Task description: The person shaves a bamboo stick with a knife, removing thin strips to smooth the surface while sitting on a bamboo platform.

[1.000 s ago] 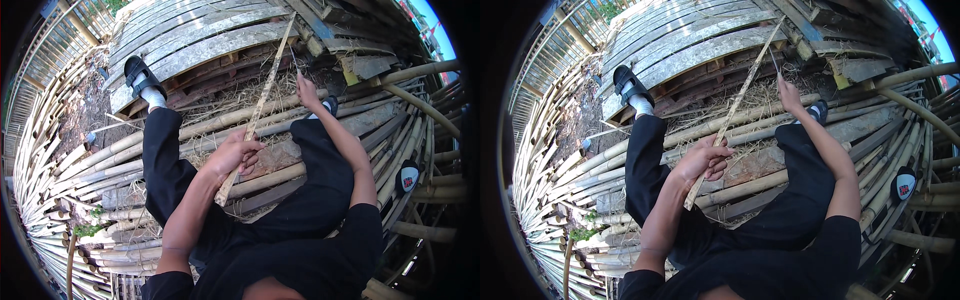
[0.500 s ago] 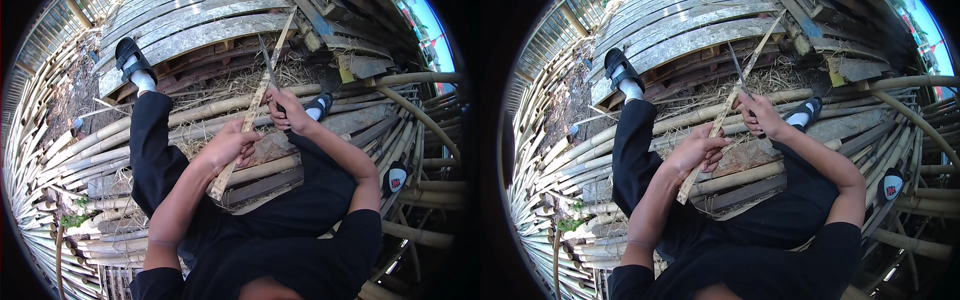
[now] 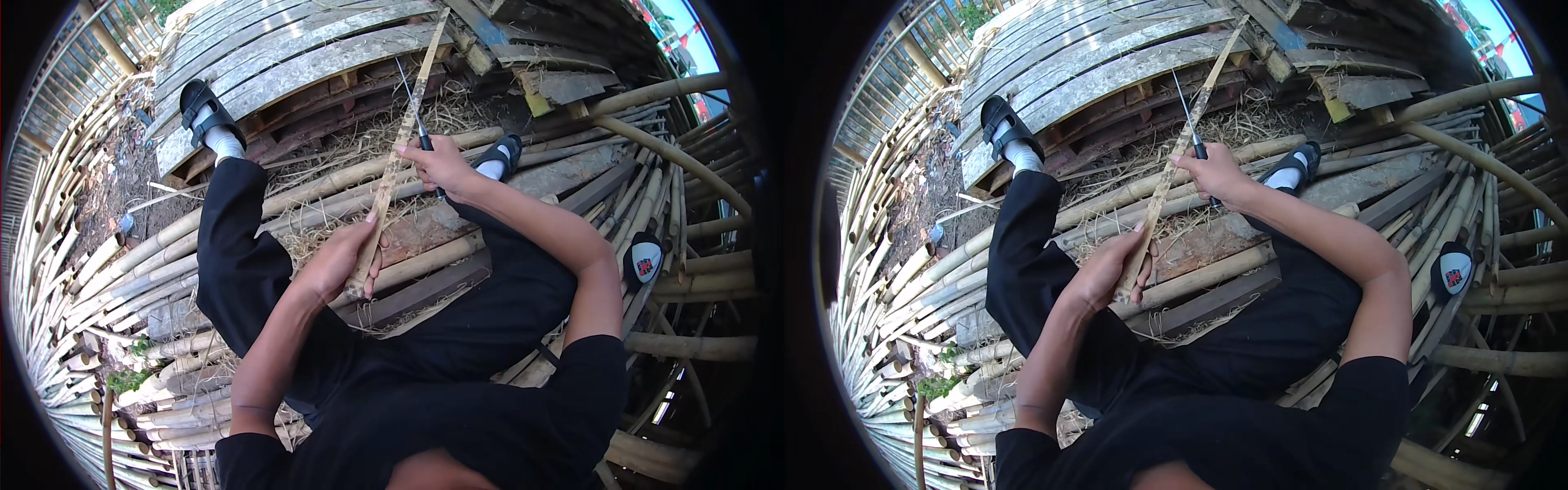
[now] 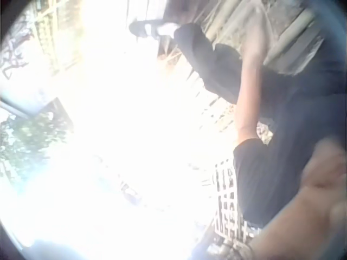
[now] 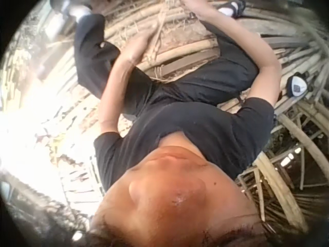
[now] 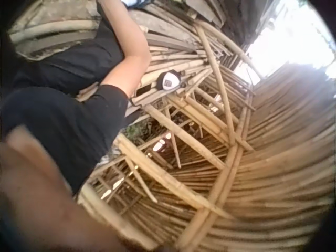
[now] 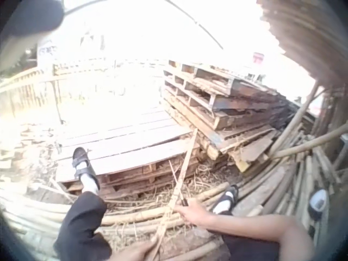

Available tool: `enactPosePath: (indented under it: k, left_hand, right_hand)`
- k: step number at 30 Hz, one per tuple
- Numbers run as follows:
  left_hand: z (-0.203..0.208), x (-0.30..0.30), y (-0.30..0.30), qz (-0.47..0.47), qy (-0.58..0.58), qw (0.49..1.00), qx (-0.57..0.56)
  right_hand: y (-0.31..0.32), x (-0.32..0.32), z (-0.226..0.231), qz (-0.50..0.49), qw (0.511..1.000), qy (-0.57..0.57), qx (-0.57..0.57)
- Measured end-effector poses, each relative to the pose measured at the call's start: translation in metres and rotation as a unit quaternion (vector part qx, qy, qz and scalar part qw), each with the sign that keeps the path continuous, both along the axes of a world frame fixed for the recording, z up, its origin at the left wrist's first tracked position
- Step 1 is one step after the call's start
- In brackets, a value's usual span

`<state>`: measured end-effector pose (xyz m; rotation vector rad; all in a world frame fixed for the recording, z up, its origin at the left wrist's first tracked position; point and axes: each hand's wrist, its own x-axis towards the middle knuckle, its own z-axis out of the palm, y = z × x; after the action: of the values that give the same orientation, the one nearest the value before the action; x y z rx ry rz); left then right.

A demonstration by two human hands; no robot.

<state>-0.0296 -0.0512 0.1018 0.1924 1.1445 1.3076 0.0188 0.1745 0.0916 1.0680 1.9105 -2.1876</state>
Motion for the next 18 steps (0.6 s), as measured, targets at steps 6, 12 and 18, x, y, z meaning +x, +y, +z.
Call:
enactPosePath:
  k: [6,12,18]
  left_hand:
    - [-0.008,0.012,-0.016,0.052,-0.081,0.993,0.065]
    - [-0.002,0.005,-0.017,0.094,-0.143,0.981,0.086]
    - [0.0,0.005,-0.014,0.099,-0.194,0.969,0.116]
  right_hand:
    - [-0.01,0.023,-0.007,0.098,0.992,0.0,0.084]
    - [-0.042,0.06,-0.01,0.275,0.894,0.116,0.336]
    - [-0.045,0.068,-0.019,0.337,0.841,0.172,0.386]
